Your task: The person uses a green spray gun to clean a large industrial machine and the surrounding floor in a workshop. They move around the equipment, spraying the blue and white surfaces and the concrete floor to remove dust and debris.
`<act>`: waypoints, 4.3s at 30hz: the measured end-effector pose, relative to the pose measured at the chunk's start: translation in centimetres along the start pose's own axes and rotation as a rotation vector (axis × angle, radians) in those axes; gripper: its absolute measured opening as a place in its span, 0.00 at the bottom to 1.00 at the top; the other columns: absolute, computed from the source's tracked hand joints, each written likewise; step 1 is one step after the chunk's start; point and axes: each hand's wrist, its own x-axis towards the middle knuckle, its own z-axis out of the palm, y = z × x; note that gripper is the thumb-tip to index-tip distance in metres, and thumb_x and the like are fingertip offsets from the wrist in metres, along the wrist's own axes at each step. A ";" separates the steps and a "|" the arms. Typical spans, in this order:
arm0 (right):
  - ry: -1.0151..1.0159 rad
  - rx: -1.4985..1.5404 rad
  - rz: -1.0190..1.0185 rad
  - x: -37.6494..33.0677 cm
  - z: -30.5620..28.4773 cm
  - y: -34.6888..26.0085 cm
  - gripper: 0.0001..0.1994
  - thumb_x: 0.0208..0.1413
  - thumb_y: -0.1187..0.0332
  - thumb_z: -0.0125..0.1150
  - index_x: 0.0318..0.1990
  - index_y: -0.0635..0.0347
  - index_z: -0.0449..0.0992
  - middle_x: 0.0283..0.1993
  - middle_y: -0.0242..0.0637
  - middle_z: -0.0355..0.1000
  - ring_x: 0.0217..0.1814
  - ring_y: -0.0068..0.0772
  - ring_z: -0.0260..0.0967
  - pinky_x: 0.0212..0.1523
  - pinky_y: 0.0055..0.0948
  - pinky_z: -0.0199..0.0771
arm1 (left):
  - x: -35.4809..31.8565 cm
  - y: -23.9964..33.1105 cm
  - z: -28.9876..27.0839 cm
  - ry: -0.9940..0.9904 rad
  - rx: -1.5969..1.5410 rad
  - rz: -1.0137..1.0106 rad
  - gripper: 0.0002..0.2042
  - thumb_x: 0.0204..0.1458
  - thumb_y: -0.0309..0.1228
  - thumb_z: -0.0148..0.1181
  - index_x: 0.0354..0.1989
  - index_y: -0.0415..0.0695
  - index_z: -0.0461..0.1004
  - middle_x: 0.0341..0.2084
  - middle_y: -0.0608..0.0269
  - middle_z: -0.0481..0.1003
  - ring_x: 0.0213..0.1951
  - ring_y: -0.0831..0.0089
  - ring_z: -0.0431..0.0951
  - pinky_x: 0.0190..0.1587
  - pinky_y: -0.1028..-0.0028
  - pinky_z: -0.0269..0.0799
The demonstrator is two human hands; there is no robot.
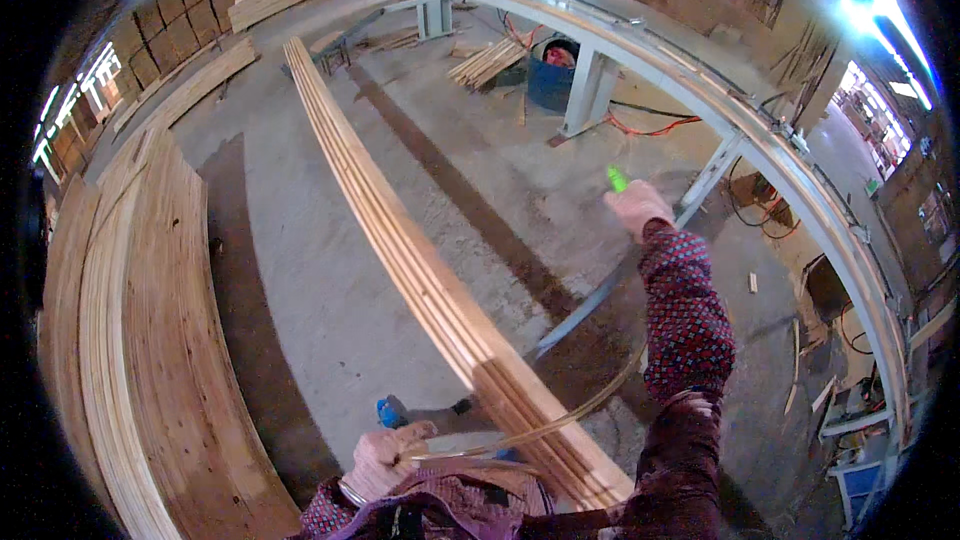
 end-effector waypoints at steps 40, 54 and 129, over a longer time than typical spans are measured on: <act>-0.316 -0.182 0.504 26.1 30.1 -35.4 0.19 0.53 0.59 0.48 0.45 0.60 0.77 0.47 0.53 0.73 0.53 0.50 0.70 0.49 0.45 0.70 | 39.7 -45.4 -43.1 -0.033 0.088 0.256 0.15 0.46 0.31 0.62 0.44 0.45 0.75 0.18 0.57 0.74 0.21 0.56 0.75 0.22 0.63 0.67; -0.268 -0.118 0.842 33.1 33.1 -38.9 0.21 0.48 0.54 0.56 0.45 0.59 0.78 0.50 0.50 0.72 0.56 0.52 0.68 0.54 0.44 0.69 | 59.6 -56.4 -49.8 -0.377 0.049 0.394 0.15 0.43 0.33 0.61 0.42 0.49 0.76 0.19 0.58 0.75 0.22 0.57 0.77 0.23 0.63 0.70; -0.887 -0.230 -0.227 71.7 61.3 -98.5 0.15 0.47 0.58 0.54 0.34 0.57 0.81 0.40 0.44 0.77 0.43 0.44 0.76 0.38 0.47 0.74 | 86.8 -86.1 -72.7 -0.338 -0.561 -0.785 0.16 0.48 0.33 0.60 0.46 0.42 0.74 0.22 0.63 0.75 0.23 0.63 0.76 0.27 0.69 0.72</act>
